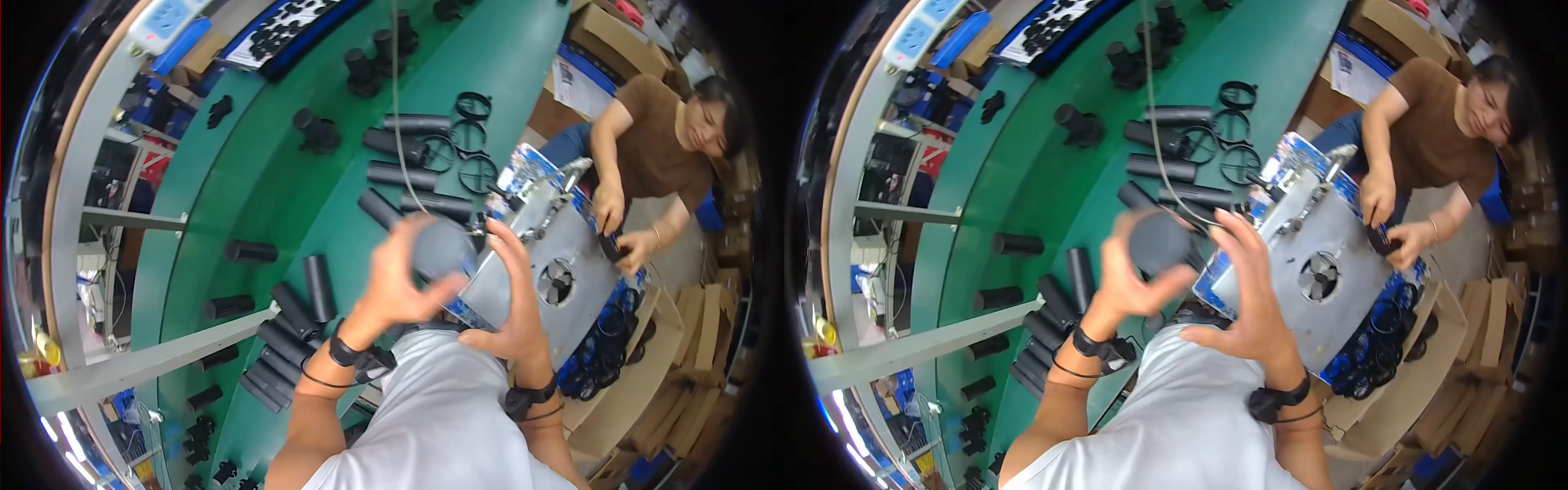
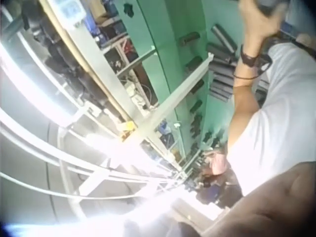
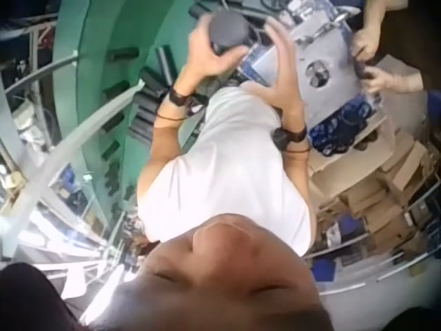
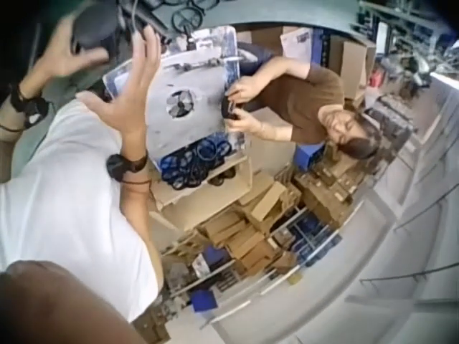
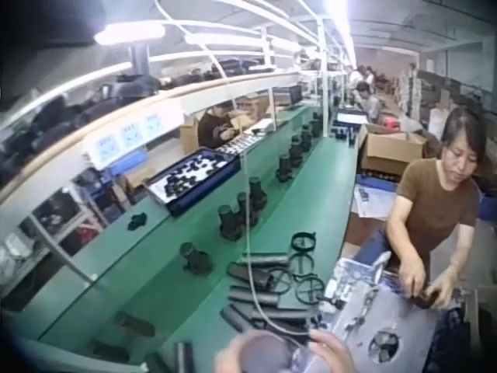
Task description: The person assembles a microphone by placing a shock mount into a metal jig, inserting the microphone body into the mount, and then removing the completed assembly to place it on the table.
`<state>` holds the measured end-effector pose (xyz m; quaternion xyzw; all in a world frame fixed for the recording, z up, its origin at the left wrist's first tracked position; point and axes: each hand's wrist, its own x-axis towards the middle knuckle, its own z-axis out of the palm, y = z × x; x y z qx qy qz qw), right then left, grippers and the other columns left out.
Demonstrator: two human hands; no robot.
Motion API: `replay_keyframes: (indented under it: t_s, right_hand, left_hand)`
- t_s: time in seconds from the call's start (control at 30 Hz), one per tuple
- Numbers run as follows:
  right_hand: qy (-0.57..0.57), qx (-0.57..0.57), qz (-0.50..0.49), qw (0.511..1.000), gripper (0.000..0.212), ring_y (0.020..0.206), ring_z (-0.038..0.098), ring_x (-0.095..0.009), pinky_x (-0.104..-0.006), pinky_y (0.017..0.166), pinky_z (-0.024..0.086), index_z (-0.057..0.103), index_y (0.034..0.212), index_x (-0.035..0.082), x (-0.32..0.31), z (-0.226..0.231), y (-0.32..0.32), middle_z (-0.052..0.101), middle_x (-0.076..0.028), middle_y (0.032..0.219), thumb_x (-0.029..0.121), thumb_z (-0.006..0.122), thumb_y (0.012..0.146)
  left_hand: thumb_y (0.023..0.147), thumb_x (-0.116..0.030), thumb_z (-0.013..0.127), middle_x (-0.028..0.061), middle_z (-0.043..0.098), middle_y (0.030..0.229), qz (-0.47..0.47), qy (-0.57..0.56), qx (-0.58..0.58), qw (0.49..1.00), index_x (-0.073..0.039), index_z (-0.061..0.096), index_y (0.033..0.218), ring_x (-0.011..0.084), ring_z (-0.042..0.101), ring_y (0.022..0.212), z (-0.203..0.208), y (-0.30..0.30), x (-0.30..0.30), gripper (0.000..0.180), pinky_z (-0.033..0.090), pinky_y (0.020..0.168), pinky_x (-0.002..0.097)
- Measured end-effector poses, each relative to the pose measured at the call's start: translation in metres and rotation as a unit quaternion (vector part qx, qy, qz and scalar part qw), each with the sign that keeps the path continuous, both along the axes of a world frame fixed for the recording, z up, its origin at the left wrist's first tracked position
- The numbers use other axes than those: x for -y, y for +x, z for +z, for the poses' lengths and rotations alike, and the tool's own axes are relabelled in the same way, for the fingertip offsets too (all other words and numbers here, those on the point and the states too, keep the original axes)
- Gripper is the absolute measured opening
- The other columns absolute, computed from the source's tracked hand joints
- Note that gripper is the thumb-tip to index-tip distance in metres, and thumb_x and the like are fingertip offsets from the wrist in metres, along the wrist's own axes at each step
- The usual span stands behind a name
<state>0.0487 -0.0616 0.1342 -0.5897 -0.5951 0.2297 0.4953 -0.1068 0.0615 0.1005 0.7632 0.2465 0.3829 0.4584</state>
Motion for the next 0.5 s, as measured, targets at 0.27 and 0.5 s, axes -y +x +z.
replay_keyframes:
  t_s: [0.27,0.5]
  right_hand:
    - [-0.189,-0.064,-0.007,0.980,0.050,0.112,0.059,-0.026,-0.0369,0.096,0.045,0.062,0.117,0.002,0.075,-0.041,0.024,0.063,-0.013,0.119,0.025,0.076,0.075]
    - [-0.319,-0.160,-0.045,0.933,0.029,0.096,0.065,-0.018,-0.0298,0.087,0.050,0.062,0.114,0.002,0.123,-0.078,0.011,0.069,-0.009,0.104,0.012,0.065,0.088]
  left_hand:
    - [0.070,-0.029,0.086,0.0162,0.061,0.106,0.507,-0.021,-0.038,0.861,0.009,0.052,0.115,0.0243,0.059,0.095,-0.152,-0.173,-0.210,0.068,0.047,0.089,0.0362]
    - [0.070,-0.046,0.083,0.0236,0.060,0.117,0.484,-0.044,-0.188,0.853,0.010,0.050,0.122,0.0335,0.060,0.106,-0.196,-0.210,-0.234,0.084,0.045,0.094,0.0422]
